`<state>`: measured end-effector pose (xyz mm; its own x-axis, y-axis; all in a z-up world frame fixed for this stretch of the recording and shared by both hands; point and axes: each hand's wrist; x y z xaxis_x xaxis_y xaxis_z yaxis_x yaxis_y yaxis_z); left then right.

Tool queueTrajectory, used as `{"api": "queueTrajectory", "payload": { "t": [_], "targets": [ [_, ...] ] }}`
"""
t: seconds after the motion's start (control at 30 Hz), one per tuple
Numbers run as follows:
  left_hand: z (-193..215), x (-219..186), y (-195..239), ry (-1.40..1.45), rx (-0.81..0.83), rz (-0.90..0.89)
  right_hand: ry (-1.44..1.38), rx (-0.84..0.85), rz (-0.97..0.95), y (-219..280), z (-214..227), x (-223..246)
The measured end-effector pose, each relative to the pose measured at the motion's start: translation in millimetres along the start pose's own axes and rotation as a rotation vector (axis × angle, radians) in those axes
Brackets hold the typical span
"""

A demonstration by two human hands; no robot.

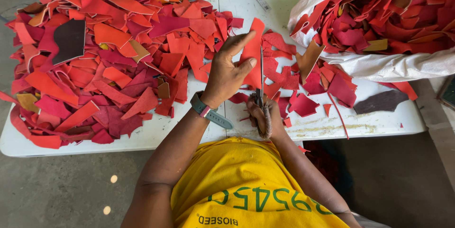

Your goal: The person repeatedly picks up red fabric pieces from a pile on a white table and cuts them into smaller strips using shears. The cut pieces accumulate on the table and are occasionally placed into a white sack.

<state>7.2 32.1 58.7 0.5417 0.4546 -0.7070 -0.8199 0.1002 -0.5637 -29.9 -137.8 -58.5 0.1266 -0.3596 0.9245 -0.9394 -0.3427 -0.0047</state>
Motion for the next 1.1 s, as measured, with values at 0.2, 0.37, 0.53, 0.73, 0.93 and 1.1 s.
{"api": "queueTrajectory", "payload": {
  "t": [0.2, 0.37, 0.53, 0.73, 0.93, 1.1],
  "targets": [
    [-9.2, -15.1, 11.2, -0.04, 0.052, -0.023, 0.073, 0.042, 0.101, -9.0, 4.6, 13.0],
    [-12.4, -17.4, 18.2, 0.026, 0.098, 0.04, 0.197, -0.071, 0.031, -6.6, 6.2, 18.0],
    [-13.8, -14.6, 18.1, -0.02, 0.074, -0.036, -0.009, -0.131, 0.037, -2.1, 4.3, 4.6],
    [-10.0, -13.1, 19.0, -0.03, 0.107, 0.014, 0.048, -0.168, 0.023, -6.6, 7.0, -2.1],
    [-10.8, -27.7, 28.4, -0.095, 0.141, -0.009, 0.2, -0.124, 0.119, -10.2, 12.5, 7.5],
    [-15.5, -16.0, 32.6, -0.067, 0.145, -0.005, 0.067, -0.211, 0.073, -8.8, 2.9, 5.3]
  ]
}}
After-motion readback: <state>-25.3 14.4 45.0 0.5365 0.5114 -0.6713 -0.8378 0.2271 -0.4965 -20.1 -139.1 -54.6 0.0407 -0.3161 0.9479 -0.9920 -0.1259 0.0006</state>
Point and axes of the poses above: each hand's wrist, its own y-axis away from the middle knuckle, its own z-axis out of the back of the hand, x = y × z, and after that the axes turned 15 degrees about -y, right-handed
